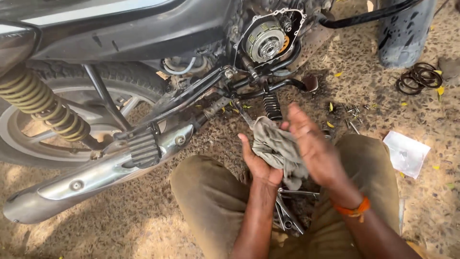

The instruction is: Repairing the clutch assembly and engine components of a motorcycle.

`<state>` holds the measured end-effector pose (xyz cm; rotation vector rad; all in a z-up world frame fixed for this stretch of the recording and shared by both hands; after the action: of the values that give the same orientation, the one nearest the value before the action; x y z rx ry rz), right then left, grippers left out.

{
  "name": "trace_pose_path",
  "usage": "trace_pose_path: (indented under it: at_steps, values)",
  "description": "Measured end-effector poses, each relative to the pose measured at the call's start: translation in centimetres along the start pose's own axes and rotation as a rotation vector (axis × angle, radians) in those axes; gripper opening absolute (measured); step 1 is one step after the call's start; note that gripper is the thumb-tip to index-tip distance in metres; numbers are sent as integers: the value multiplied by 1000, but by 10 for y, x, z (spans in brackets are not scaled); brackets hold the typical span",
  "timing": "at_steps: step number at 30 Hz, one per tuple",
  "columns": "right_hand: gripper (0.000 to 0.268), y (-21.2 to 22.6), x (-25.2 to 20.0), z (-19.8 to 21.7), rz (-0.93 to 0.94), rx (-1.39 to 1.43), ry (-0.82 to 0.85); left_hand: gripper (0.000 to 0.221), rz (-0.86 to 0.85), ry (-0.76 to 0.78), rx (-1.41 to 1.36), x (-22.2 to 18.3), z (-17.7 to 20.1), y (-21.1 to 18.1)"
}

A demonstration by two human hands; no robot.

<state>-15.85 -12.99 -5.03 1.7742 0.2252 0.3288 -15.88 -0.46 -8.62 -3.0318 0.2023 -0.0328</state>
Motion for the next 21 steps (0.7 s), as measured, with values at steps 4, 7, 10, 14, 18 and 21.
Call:
trace_pose_path:
  at_steps: [4, 7, 10, 14, 18, 21]
  values:
    - [44, 13, -9, 32, 156, 185, -185, 79, 55, -112, 70, -2, 2, 2]
    - [27, 4, -19, 31, 101, 36, -164, 57, 112, -68, 163, 3, 34, 6]
    - [25, -10, -15, 27, -7, -195, -128, 50, 165, -111, 167, 3, 3, 4]
    - [31, -44, 6, 39, -92, -79, -231, 50, 159, -303, 67, 3, 19, 4]
    - [36, -78, 9, 20, -187, 329, -339, 36, 128, -182, 105, 4, 97, 19]
    - [40, -133, 9, 29, -275, 598, -429, 21, 68, -356, 298, 1, 123, 28]
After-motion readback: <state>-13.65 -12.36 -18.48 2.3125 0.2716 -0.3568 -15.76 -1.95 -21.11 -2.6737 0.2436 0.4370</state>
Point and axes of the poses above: each hand's wrist, its own x-axis towards the middle knuckle, its own z-axis out of the back of the hand, y = z × x, the point moved 1 cm from there along x, towards the middle knuckle, and after that the axes turned 3 degrees about -x, right-handed, at the moved point
